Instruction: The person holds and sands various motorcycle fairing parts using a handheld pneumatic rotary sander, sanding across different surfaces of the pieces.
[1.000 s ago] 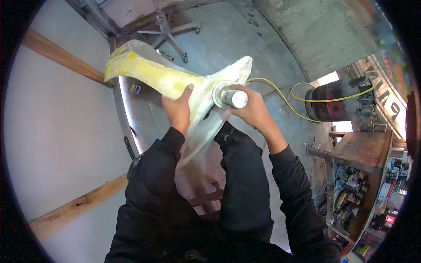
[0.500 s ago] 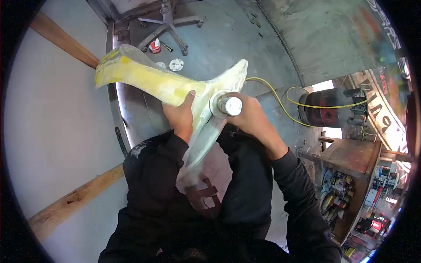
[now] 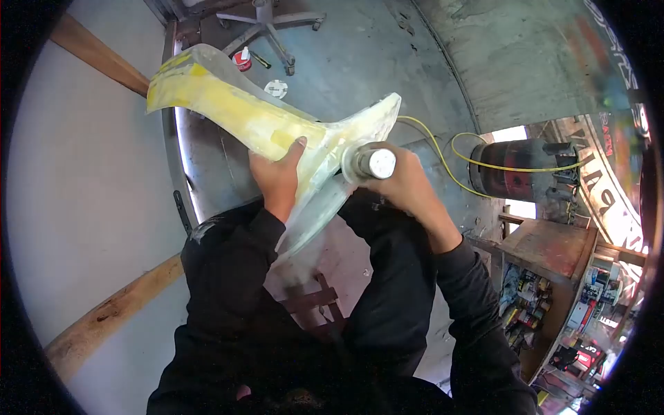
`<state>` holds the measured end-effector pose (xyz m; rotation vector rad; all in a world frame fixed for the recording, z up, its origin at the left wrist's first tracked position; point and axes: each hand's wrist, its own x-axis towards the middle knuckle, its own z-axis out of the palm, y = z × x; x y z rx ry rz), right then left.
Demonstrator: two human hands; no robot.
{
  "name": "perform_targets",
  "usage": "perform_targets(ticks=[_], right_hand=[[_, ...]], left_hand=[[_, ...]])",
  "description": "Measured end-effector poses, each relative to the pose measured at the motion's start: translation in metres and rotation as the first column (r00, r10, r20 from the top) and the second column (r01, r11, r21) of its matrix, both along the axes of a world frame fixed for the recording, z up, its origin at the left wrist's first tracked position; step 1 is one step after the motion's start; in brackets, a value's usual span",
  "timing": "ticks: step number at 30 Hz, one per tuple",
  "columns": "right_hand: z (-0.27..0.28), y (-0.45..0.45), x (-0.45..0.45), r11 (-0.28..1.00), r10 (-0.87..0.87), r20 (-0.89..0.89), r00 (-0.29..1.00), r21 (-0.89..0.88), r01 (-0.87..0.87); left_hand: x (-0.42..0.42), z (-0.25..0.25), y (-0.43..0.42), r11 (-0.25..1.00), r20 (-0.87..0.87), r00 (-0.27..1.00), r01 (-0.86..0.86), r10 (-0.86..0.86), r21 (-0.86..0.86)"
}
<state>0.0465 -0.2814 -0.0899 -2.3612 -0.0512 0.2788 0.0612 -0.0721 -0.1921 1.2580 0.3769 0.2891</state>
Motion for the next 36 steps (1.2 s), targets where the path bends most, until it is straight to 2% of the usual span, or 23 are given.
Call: perform_targets(ticks=[3, 6, 9, 12, 17, 20, 23, 27, 31, 34, 36], right_hand=[[-0.001, -0.006, 0.009, 0.999, -0.021, 0.010, 1.000, 0.050, 0.020], [0.002, -0.006, 0.016, 0.998, -0.059, -0.009, 0.998, -0.009, 0.059], [0.002, -0.004, 0.016, 1.000, -0.023, -0.059, 0.998, 0.002, 0.023], [-0.003, -0.006, 0.018, 1.000, 0.001, -0.015, 1.000, -0.020, -0.001], [0.013, -0.015, 0.044, 0.988, -0.154, -0.117, 0.981, -0.039, 0.150], [0.006, -0.013, 0.041, 0.996, -0.057, -0.008, 0.998, -0.068, 0.056], [0.001, -0.005, 0.031, 1.000, -0.026, 0.025, 0.999, -0.005, 0.026], [0.006, -0.017, 0.047, 0.992, -0.117, -0.077, 0.990, -0.050, 0.113], [0.015, -0.013, 0.050, 0.982, -0.182, -0.079, 0.980, -0.072, 0.176], [0.001, -0.007, 0.038, 0.992, -0.087, 0.035, 0.996, -0.087, 0.090], [0.001, -0.006, 0.034, 0.993, -0.079, 0.023, 0.997, -0.083, 0.081]], left_hand=[[-0.001, -0.005, -0.002, 1.000, -0.008, 1.000, 0.014, -0.015, -0.025], [-0.002, 0.001, -0.003, 1.000, -0.012, 1.000, -0.007, 0.006, -0.014], [-0.001, 0.004, -0.001, 0.999, -0.035, 0.999, 0.029, -0.028, 0.021], [-0.001, 0.006, -0.002, 1.000, -0.018, 1.000, 0.011, -0.011, 0.018], [-0.001, 0.003, -0.002, 1.000, -0.051, 0.999, 0.017, -0.016, 0.013], [-0.001, 0.007, -0.003, 0.999, -0.058, 0.998, 0.010, -0.008, 0.032], [0.000, 0.006, -0.004, 0.998, -0.059, 0.998, -0.003, 0.006, 0.055], [-0.001, 0.007, -0.005, 1.000, -0.047, 0.999, -0.001, 0.002, 0.028], [0.000, 0.007, -0.004, 1.000, -0.046, 0.999, 0.024, -0.023, 0.016], [0.001, 0.003, -0.002, 0.999, -0.041, 0.999, 0.018, -0.017, 0.032], [0.002, 0.001, -0.001, 1.000, -0.044, 0.999, 0.018, -0.017, 0.024]])
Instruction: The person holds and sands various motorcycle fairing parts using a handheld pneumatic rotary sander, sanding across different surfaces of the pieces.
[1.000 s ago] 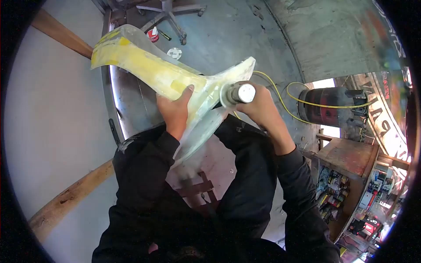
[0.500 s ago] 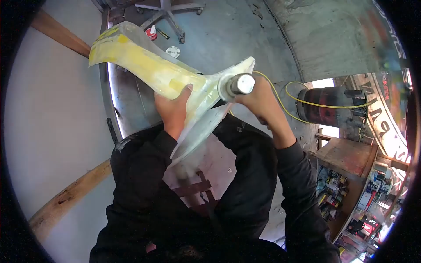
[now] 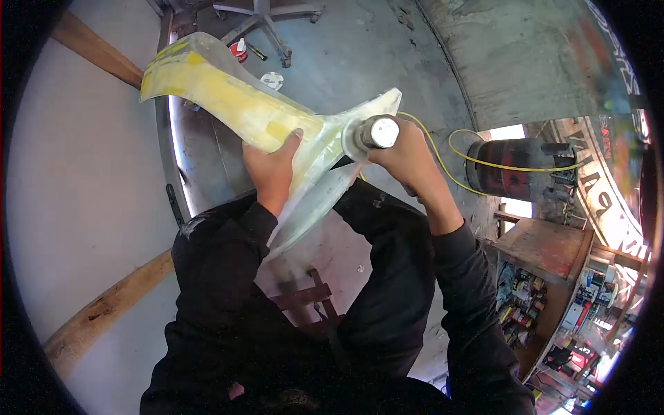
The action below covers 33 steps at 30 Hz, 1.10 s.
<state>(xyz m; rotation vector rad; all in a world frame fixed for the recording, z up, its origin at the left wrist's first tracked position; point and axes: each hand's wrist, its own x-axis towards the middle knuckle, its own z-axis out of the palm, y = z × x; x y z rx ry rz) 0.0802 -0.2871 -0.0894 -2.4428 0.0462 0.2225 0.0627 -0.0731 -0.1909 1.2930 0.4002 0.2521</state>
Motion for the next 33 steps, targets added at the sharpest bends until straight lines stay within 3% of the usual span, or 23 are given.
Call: perform_targets(ticks=[7, 10, 14, 15, 18, 23, 31, 33], right_hand=[[0.011, -0.001, 0.016, 0.995, -0.096, -0.068, 0.993, 0.028, 0.098], [-0.003, 0.002, 0.006, 1.000, 0.006, 0.025, 1.000, 0.011, -0.007], [0.003, 0.004, 0.008, 1.000, 0.013, 0.002, 1.000, 0.028, -0.013], [0.011, 0.000, 0.013, 0.998, -0.057, -0.132, 0.990, 0.015, 0.059], [-0.003, -0.009, 0.025, 0.994, -0.110, -0.037, 0.993, 0.022, 0.111], [-0.006, 0.006, 0.005, 0.998, 0.034, -0.104, 0.994, 0.055, -0.028], [0.007, 0.003, 0.022, 0.990, -0.094, -0.120, 0.988, 0.091, 0.106], [0.005, 0.009, 0.012, 0.996, -0.041, -0.092, 0.995, 0.073, 0.048]], left_hand=[[0.002, -0.001, 0.000, 1.000, 0.015, 1.000, -0.008, 0.008, -0.004], [0.004, -0.002, -0.001, 1.000, 0.024, 1.000, -0.013, 0.014, -0.022], [0.004, -0.001, 0.002, 1.000, 0.013, 1.000, 0.013, -0.013, -0.014], [0.005, -0.001, 0.002, 1.000, 0.016, 1.000, 0.017, -0.017, -0.020], [0.007, 0.000, 0.000, 1.000, 0.030, 0.999, 0.013, -0.013, -0.011], [0.011, 0.001, 0.000, 0.999, -0.010, 1.000, 0.003, -0.003, 0.042], [0.011, 0.002, -0.001, 0.999, 0.021, 1.000, -0.005, 0.004, 0.037], [0.012, 0.004, 0.001, 0.998, -0.010, 1.000, -0.004, 0.005, 0.069]])
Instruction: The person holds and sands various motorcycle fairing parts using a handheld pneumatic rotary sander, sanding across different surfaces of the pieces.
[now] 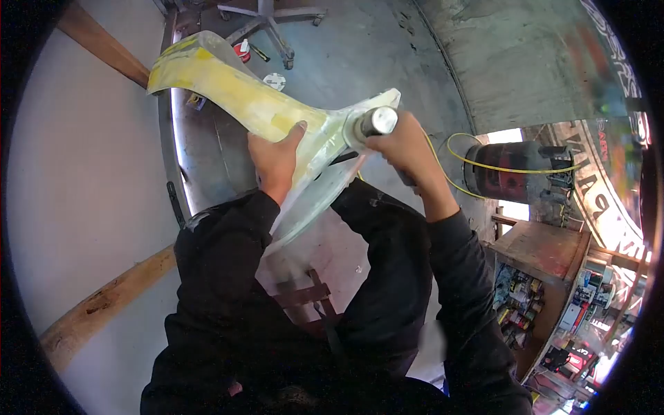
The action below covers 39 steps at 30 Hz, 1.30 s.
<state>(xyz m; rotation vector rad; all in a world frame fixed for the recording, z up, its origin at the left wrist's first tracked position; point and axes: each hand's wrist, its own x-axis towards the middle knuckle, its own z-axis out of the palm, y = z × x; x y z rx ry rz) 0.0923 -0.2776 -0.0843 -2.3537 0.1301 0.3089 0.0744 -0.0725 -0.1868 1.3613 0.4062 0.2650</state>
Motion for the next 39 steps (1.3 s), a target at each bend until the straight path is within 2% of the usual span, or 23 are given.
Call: perform_targets(ticks=[2, 5, 6, 9, 12, 14, 17, 21, 22, 23, 25, 28, 29, 34, 37, 38, 39], right_hand=[[-0.004, 0.004, -0.007, 0.998, 0.054, -0.045, 0.998, -0.018, -0.054], [-0.006, 0.005, -0.007, 0.998, 0.055, 0.020, 0.998, 0.020, -0.055], [-0.007, 0.002, -0.001, 0.999, 0.017, 0.000, 1.000, -0.040, -0.017], [-0.001, -0.004, 0.012, 0.998, -0.054, -0.022, 0.998, -0.019, 0.053], [0.000, -0.003, 0.009, 0.998, 0.026, 0.015, 1.000, -0.062, -0.025], [0.005, 0.007, -0.003, 0.995, 0.059, 0.012, 0.998, -0.087, -0.058], [-0.002, 0.013, -0.016, 0.994, 0.104, -0.024, 0.994, -0.017, -0.104], [-0.003, 0.001, 0.002, 0.997, 0.044, -0.004, 0.999, -0.070, -0.044], [0.003, -0.002, 0.013, 0.994, -0.075, -0.177, 0.981, -0.091, 0.059], [-0.006, -0.010, 0.020, 0.996, -0.049, -0.024, 0.998, -0.070, 0.047], [-0.008, -0.016, 0.030, 0.996, -0.058, -0.030, 0.998, -0.070, 0.055], [0.005, -0.003, 0.021, 0.996, -0.062, -0.137, 0.989, -0.071, 0.052], [0.003, 0.002, 0.014, 0.999, 0.037, -0.026, 0.999, -0.035, -0.038], [-0.008, 0.011, -0.007, 0.997, 0.071, -0.037, 0.997, -0.026, -0.072], [-0.008, -0.001, 0.008, 0.996, 0.048, -0.009, 0.999, -0.078, -0.048], [-0.007, -0.005, 0.017, 0.997, -0.015, -0.060, 0.998, -0.080, 0.010], [-0.007, -0.007, 0.023, 0.996, -0.034, -0.035, 0.999, -0.081, 0.031]], left_hand=[[-0.001, -0.001, 0.001, 1.000, 0.018, 1.000, 0.014, -0.014, -0.024], [0.000, -0.001, 0.001, 1.000, 0.002, 1.000, -0.002, 0.002, -0.001], [-0.002, -0.001, 0.001, 1.000, -0.013, 1.000, -0.014, 0.014, 0.016], [0.001, -0.006, 0.003, 0.999, 0.022, 1.000, -0.011, 0.010, 0.039], [0.001, -0.002, 0.002, 1.000, -0.029, 1.000, 0.005, -0.004, 0.014], [0.004, -0.010, 0.004, 0.998, -0.023, 1.000, 0.008, -0.006, 0.058], [0.004, -0.009, 0.005, 0.998, 0.028, 0.999, 0.032, -0.033, 0.060], [0.002, -0.010, 0.003, 1.000, 0.027, 1.000, 0.012, -0.013, 0.021], [0.000, -0.008, 0.003, 1.000, 0.016, 1.000, 0.012, -0.012, -0.005], [-0.001, -0.004, 0.003, 0.999, 0.006, 1.000, 0.012, -0.012, -0.032], [-0.002, 0.002, 0.003, 0.999, -0.024, 1.000, 0.013, -0.014, -0.038], [-0.002, 0.002, 0.004, 1.000, -0.056, 0.998, 0.012, -0.011, 0.013], [0.000, -0.001, 0.005, 1.000, -0.043, 0.999, 0.012, -0.011, 0.017], [0.002, -0.003, 0.004, 1.000, -0.008, 1.000, 0.018, -0.018, 0.014], [0.003, -0.012, 0.002, 1.000, 0.044, 0.999, -0.030, 0.030, 0.001], [0.003, -0.013, 0.002, 0.999, 0.056, 0.998, -0.039, 0.039, -0.001], [0.003, -0.014, 0.002, 0.999, 0.066, 0.997, -0.047, 0.047, -0.003]])
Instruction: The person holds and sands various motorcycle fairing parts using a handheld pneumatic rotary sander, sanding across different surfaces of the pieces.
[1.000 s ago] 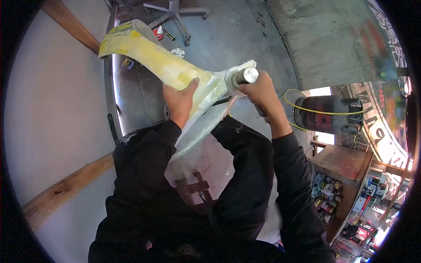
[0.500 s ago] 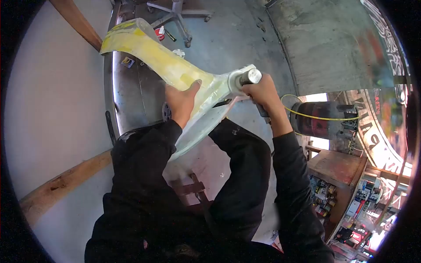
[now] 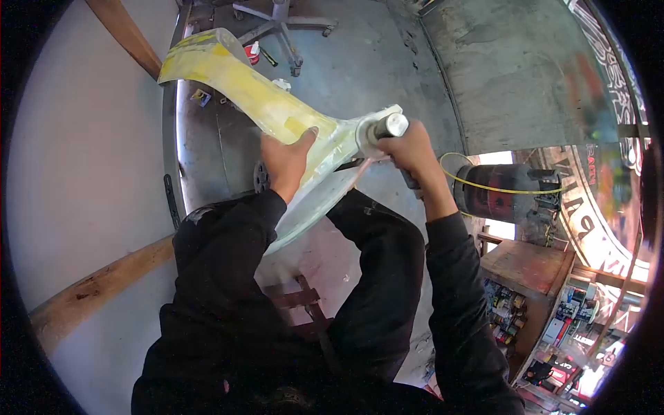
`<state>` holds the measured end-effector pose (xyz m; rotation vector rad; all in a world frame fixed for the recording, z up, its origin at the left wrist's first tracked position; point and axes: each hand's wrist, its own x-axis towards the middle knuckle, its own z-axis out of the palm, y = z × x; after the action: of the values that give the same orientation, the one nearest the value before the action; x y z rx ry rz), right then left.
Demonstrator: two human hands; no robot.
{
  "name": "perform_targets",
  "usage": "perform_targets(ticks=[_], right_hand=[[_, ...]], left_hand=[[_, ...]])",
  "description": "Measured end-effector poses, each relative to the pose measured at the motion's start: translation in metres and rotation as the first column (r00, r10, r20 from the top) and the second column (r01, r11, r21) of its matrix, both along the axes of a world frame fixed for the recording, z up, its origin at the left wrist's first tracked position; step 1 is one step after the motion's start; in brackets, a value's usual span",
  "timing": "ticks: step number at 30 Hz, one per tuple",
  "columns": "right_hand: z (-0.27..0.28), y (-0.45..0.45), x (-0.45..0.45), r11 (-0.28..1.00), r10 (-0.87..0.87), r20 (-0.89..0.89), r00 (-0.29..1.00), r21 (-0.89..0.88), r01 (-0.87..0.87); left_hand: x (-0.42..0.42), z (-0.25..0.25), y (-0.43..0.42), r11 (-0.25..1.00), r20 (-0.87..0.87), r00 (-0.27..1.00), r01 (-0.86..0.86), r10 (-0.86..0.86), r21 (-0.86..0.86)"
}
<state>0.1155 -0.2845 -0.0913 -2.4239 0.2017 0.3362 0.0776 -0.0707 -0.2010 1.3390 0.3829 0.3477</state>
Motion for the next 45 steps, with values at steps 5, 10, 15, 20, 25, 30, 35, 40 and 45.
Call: perform_targets(ticks=[5, 10, 15, 20, 25, 30, 35, 40, 45], right_hand=[[-0.006, -0.006, 0.010, 1.000, -0.012, 0.045, 0.999, -0.020, 0.013], [0.008, 0.011, -0.012, 0.998, 0.049, 0.000, 0.999, 0.040, -0.049], [0.008, -0.001, -0.003, 0.997, -0.079, -0.108, 0.991, -0.007, 0.078], [0.003, 0.010, -0.024, 0.993, 0.103, 0.049, 0.993, -0.056, -0.101], [0.004, 0.026, -0.043, 0.985, 0.164, 0.081, 0.983, -0.075, -0.158], [0.010, 0.015, -0.029, 0.998, 0.053, 0.045, 0.998, -0.039, -0.051], [-0.003, 0.023, -0.042, 0.979, 0.203, 0.106, 0.973, -0.025, -0.201], [-0.004, 0.026, -0.047, 0.989, 0.146, 0.061, 0.987, -0.021, -0.145], [0.013, 0.033, -0.039, 0.994, 0.104, 0.039, 0.994, -0.034, -0.103]], left_hand=[[-0.001, 0.007, 0.002, 0.997, -0.032, 0.997, 0.071, -0.070, 0.013], [-0.001, 0.004, 0.002, 0.999, -0.040, 0.998, 0.042, -0.040, 0.034], [-0.001, 0.001, 0.001, 0.998, -0.048, 0.998, 0.053, -0.050, 0.047], [0.000, 0.007, 0.000, 1.000, -0.027, 0.999, 0.023, -0.023, -0.003], [0.001, 0.008, 0.002, 0.999, -0.030, 0.999, 0.039, -0.039, -0.004], [-0.002, 0.017, 0.000, 0.999, -0.098, 0.995, -0.004, 0.009, 0.052], [0.002, 0.008, 0.001, 0.999, -0.017, 0.999, 0.034, -0.034, 0.004], [0.002, 0.005, -0.001, 1.000, -0.021, 1.000, -0.001, 0.002, 0.016], [0.002, 0.010, 0.000, 0.999, -0.050, 0.998, 0.039, -0.038, 0.021]])
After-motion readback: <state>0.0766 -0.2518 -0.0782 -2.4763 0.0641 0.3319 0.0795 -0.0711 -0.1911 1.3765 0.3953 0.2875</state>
